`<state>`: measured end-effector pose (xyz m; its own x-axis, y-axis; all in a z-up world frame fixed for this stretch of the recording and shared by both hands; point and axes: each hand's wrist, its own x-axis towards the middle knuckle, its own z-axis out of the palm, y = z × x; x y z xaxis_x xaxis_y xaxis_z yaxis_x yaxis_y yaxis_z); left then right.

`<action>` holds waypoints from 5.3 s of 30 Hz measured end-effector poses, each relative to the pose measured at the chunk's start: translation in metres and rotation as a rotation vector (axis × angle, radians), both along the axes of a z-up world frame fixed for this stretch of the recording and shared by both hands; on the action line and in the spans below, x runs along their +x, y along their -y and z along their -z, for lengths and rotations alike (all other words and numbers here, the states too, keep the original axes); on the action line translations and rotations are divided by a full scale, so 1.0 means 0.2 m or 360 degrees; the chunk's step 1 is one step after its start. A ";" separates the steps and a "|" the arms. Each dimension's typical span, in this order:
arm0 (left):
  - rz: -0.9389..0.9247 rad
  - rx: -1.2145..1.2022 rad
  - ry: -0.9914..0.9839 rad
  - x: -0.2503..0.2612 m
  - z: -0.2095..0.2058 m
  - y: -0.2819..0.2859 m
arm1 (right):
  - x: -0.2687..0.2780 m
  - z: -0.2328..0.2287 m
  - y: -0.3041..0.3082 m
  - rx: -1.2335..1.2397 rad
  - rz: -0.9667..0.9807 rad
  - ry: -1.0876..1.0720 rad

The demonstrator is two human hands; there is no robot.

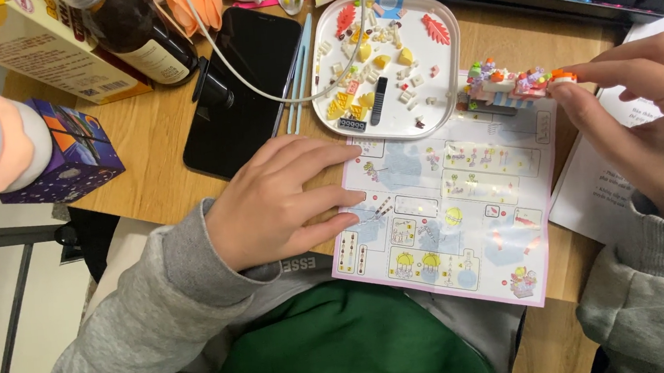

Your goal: Assembling a miniature building set by connecting small plastic parts

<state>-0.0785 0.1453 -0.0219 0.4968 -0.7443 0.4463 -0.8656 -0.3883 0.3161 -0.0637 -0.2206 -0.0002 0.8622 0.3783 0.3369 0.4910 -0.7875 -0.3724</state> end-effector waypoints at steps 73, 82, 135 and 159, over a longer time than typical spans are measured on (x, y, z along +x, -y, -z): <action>-0.0164 0.0095 0.0302 -0.05 -0.01 0.06 | -0.46 0.11 -0.13 -0.0515 0.0225 0.0213; -0.0158 0.0060 0.0316 -0.04 -0.01 0.08 | -0.44 0.13 -0.12 -0.0417 0.0213 0.0235; -0.0261 0.0188 -0.0172 0.03 -0.06 0.08 | -0.35 0.07 -0.19 -0.0410 0.0415 0.0046; -0.0303 0.0075 0.0051 0.02 -0.05 0.11 | -0.39 0.11 -0.12 -0.0309 0.0448 -0.0116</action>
<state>-0.0739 0.1239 -0.0114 0.6166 -0.6588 0.4310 -0.7846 -0.5595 0.2671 -0.1415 -0.1974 -0.0224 0.9610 0.1732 0.2156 0.2220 -0.9479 -0.2283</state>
